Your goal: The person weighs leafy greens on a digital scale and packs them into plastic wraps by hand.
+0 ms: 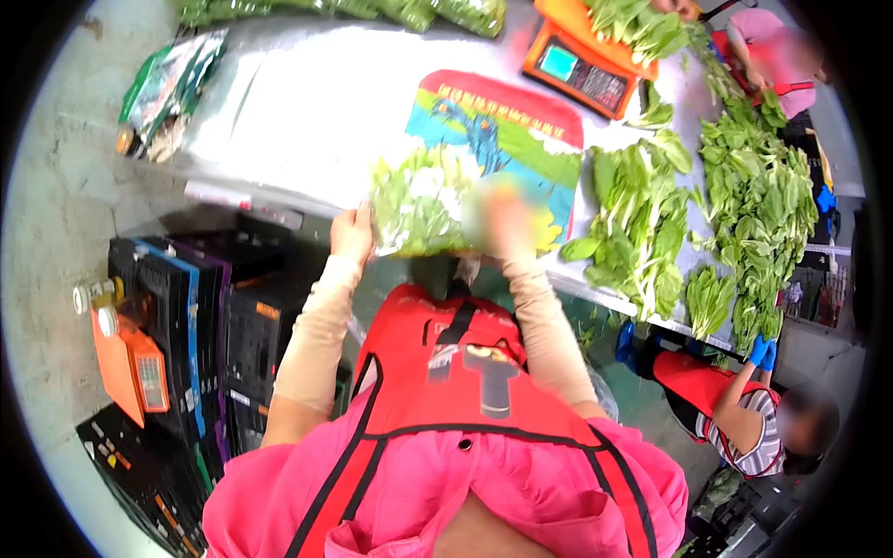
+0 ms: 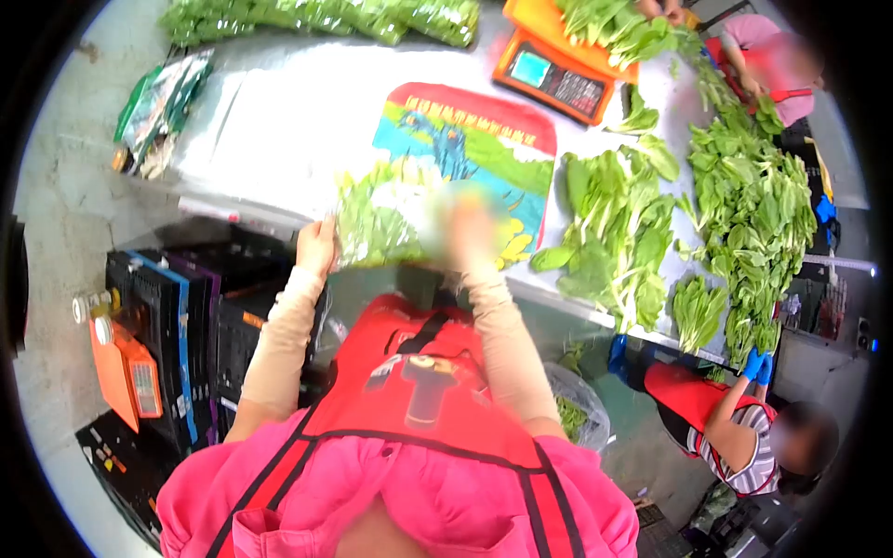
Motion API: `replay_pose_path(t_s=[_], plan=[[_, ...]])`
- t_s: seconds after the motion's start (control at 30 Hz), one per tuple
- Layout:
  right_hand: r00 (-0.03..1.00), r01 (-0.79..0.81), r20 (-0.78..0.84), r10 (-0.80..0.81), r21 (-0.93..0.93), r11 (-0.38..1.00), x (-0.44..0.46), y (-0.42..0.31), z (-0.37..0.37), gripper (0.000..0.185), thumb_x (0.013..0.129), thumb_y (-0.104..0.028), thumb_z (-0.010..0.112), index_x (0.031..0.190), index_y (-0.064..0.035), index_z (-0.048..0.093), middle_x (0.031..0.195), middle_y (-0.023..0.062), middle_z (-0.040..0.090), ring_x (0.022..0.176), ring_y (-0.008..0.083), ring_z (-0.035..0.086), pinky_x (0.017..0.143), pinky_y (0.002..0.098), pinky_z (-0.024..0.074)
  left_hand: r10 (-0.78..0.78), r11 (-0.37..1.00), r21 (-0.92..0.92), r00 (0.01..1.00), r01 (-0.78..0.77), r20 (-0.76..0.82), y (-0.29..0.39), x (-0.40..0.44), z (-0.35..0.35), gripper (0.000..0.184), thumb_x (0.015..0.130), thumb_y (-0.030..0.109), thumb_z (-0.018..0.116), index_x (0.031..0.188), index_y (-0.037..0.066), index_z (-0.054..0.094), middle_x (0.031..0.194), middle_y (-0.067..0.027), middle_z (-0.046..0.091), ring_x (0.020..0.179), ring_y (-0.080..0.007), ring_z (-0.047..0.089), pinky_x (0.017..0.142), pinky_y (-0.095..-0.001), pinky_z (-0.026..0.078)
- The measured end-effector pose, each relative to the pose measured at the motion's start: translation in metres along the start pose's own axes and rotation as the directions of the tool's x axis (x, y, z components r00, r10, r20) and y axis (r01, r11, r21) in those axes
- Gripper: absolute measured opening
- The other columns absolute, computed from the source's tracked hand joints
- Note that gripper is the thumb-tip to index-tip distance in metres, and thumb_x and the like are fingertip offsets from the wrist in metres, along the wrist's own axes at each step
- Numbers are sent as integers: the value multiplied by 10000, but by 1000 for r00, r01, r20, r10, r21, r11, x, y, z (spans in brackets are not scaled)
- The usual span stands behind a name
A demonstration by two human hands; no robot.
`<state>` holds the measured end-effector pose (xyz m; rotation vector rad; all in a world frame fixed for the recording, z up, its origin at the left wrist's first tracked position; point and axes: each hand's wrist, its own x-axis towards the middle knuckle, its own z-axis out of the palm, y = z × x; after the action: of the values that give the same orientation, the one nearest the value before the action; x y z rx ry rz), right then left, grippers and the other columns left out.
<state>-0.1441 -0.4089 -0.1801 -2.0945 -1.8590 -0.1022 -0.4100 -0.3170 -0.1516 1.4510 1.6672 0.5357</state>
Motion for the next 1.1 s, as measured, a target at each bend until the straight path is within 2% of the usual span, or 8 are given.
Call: replay_pose_path(t_s=[0.3, 0.4, 0.5, 0.63, 0.7, 0.8, 1.0, 1.1], plan=[[984, -68, 175, 29, 221, 973, 7, -3, 13, 379, 779, -139, 545, 1139, -21, 529, 1187, 226, 491, 1135, 360, 462, 945, 478, 390, 242, 908, 377, 963, -182, -117, 57, -5, -21, 285, 784, 289, 601, 838, 9, 600, 730, -184, 640, 706, -338, 626, 649, -412, 486], [971, 220, -88, -222, -36, 975, 11, 7, 32, 470, 745, -170, 574, 1182, -16, 498, 1221, 239, 463, 1176, 387, 422, 995, 520, 322, -43, 988, 147, 998, 38, 34, 77, 5, -32, 196, 787, 199, 598, 805, 4, 602, 683, -111, 628, 609, -228, 612, 548, -350, 480], [952, 254, 37, -304, 459, 851, 26, 12, -3, 532, 729, -191, 603, 1217, -24, 476, 1264, 231, 433, 1207, 391, 393, 1017, 528, 285, -354, 716, -391, 784, 578, 510, 51, 32, -38, 109, 781, 73, 558, 789, -20, 615, 630, -53, 582, 507, -148, 530, 458, -279, 427], [913, 408, -203, -354, 487, 772, 53, 3, -61, 487, 794, -133, 633, 1246, -68, 464, 1198, 124, 500, 1135, 266, 471, 965, 371, 372, -183, 655, -477, 736, 586, 652, 101, 4, -64, 246, 842, 94, 515, 1030, -50, 584, 917, -109, 648, 778, -199, 636, 695, -327, 529], [947, -319, 322, -7, 941, 110, 82, -9, -112, 313, 799, -145, 642, 1078, -64, 525, 947, 35, 556, 867, 145, 548, 761, 284, 450, -49, 515, -631, 755, 580, 654, 124, -11, -64, 339, 866, 104, 508, 1172, -41, 511, 1088, -142, 610, 957, -223, 614, 857, -360, 501], [915, -376, 403, 20, 870, -320, 108, -11, -195, 210, 815, -163, 637, 962, -72, 517, 765, -38, 510, 699, 47, 480, 624, 214, 413, 147, 184, -697, 682, 693, 717, 138, -24, -36, 359, 904, 167, 461, 1206, -24, 497, 1136, -153, 586, 997, -252, 593, 913, -379, 470], [943, -334, 334, 19, 941, 55, 142, -9, -238, 271, 810, -97, 589, 1038, 11, 493, 751, 65, 590, 581, 103, 563, 511, 242, 430, -15, 696, -608, 855, 382, 518, 131, -17, 65, 381, 873, 53, 460, 1244, -33, 441, 1128, -169, 572, 1007, -244, 572, 912, -362, 454], [992, 8, -78, 99, 825, 565, 149, 24, -185, 237, 782, -83, 597, 999, 1, 553, 733, 130, 610, 533, 154, 589, 481, 275, 454, -116, 901, -340, 905, 269, 410, 122, -18, 93, 427, 843, -25, 457, 1265, -54, 399, 1158, -192, 546, 1048, -233, 550, 916, -346, 442]])
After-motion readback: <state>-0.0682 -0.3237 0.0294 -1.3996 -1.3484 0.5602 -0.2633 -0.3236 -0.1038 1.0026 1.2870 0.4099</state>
